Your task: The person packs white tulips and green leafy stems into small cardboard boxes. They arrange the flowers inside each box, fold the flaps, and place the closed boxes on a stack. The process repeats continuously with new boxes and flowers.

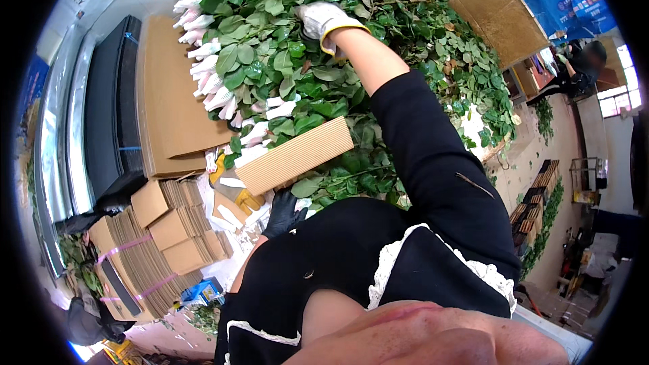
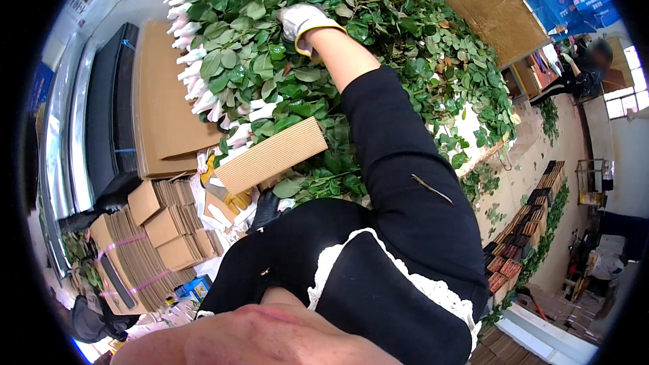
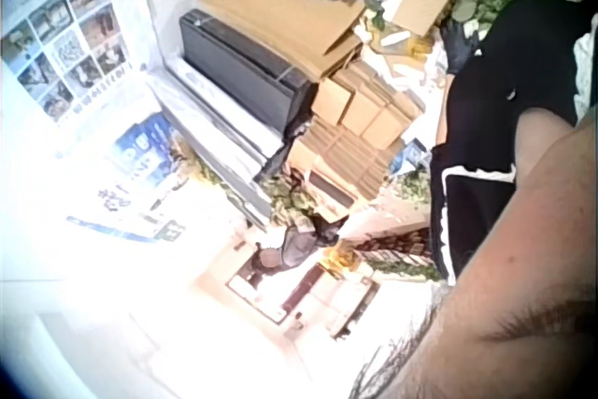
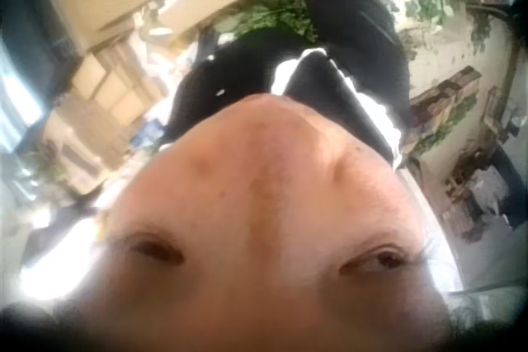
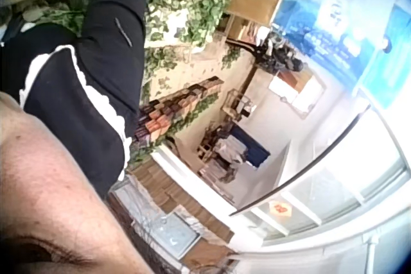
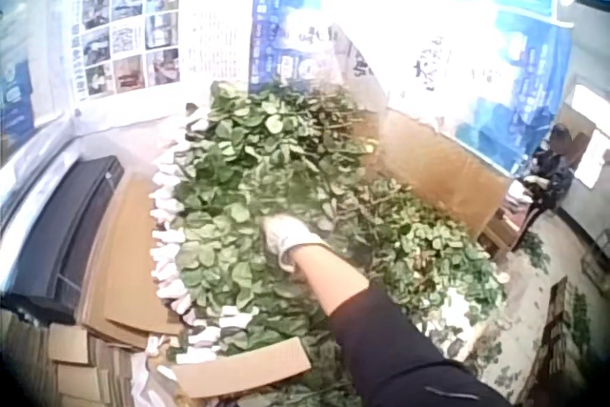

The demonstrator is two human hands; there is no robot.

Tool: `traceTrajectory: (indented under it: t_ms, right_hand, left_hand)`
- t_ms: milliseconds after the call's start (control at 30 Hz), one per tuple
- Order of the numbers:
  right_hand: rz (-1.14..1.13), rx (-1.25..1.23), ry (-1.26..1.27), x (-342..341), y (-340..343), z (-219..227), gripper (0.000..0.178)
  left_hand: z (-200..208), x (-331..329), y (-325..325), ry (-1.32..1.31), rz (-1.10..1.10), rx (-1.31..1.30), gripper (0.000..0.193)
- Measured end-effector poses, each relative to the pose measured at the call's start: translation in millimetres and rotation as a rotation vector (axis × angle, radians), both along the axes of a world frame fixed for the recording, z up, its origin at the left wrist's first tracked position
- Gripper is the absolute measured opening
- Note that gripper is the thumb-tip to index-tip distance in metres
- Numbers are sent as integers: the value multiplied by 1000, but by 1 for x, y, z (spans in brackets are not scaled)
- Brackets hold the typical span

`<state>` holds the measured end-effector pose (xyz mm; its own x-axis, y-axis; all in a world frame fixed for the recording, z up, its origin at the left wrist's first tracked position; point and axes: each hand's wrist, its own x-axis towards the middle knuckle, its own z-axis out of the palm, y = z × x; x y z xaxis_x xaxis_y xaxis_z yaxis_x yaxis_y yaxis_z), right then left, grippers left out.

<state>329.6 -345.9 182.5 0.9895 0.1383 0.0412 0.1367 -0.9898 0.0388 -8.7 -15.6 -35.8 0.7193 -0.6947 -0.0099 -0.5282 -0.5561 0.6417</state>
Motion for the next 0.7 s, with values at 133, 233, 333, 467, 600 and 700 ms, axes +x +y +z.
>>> traceTrajectory:
  t_ms: [133,233,333,467,600,700]
  right_hand:
    - [70,45,-75,-19,-18,85,34]
    - [-92,-27,-362,-83,-45,203,22]
    - [-319,998,-568,-139,-56,258,24]
    - [-148,-182,-462,-205,-56,237,21]
    - [193,57,-238,-244,-14,63,28]
    - [119,367,191,-260,-24,-138,36]
  left_hand:
    - [5,-1,0,54,102,-214,74]
    - [35,2,-5,124,67,-317,68]
    - [27,12,-6,13,-44,-353,41]
    - [-11,9,-10,416,112,-486,31]
    - [39,9,-12,-139,-61,-249,35]
    - [32,13,-16,-158,-141,-110,37]
